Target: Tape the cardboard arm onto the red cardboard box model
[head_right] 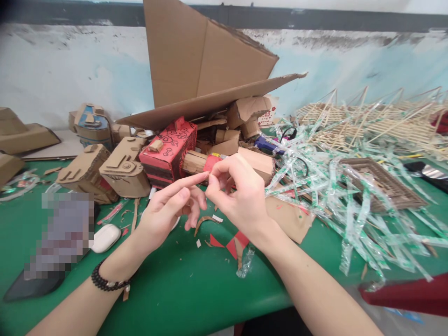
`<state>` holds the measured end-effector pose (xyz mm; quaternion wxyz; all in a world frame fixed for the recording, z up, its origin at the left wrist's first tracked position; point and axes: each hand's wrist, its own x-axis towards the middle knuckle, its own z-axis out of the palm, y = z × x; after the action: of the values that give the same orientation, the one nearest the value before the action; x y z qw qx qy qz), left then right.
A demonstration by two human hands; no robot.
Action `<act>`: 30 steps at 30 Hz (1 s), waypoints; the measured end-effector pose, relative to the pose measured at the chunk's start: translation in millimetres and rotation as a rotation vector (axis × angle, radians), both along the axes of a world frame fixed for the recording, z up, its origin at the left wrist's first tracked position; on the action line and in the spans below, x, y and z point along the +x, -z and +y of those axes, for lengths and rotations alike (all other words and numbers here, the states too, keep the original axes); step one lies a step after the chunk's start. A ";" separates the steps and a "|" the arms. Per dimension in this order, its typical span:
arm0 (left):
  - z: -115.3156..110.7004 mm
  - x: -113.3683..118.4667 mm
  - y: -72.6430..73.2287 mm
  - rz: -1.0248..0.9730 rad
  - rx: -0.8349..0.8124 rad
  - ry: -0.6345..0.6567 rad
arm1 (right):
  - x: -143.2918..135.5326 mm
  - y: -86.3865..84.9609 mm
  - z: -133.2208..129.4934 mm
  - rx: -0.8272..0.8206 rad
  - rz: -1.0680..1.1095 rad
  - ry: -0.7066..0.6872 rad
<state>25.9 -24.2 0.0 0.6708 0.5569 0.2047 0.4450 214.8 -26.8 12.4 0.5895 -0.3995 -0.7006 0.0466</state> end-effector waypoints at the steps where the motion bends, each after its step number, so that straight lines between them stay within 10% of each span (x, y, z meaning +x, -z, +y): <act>1: -0.2 0.1 0.2 0.007 0.004 -0.003 | 0.0 0.2 0.4 0.025 -0.021 0.016; 10: -1.0 -1.0 1.5 0.031 0.007 -0.004 | 0.6 0.2 2.8 0.244 -0.208 0.159; 30: -1.0 -2.1 -7.9 -0.107 -0.151 0.060 | 1.6 -0.5 0.0 0.155 -0.142 0.141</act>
<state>23.7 -25.1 7.9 0.7339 0.4860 0.1849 0.4370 216.4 -26.9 12.8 0.5695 -0.4030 -0.7122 -0.0777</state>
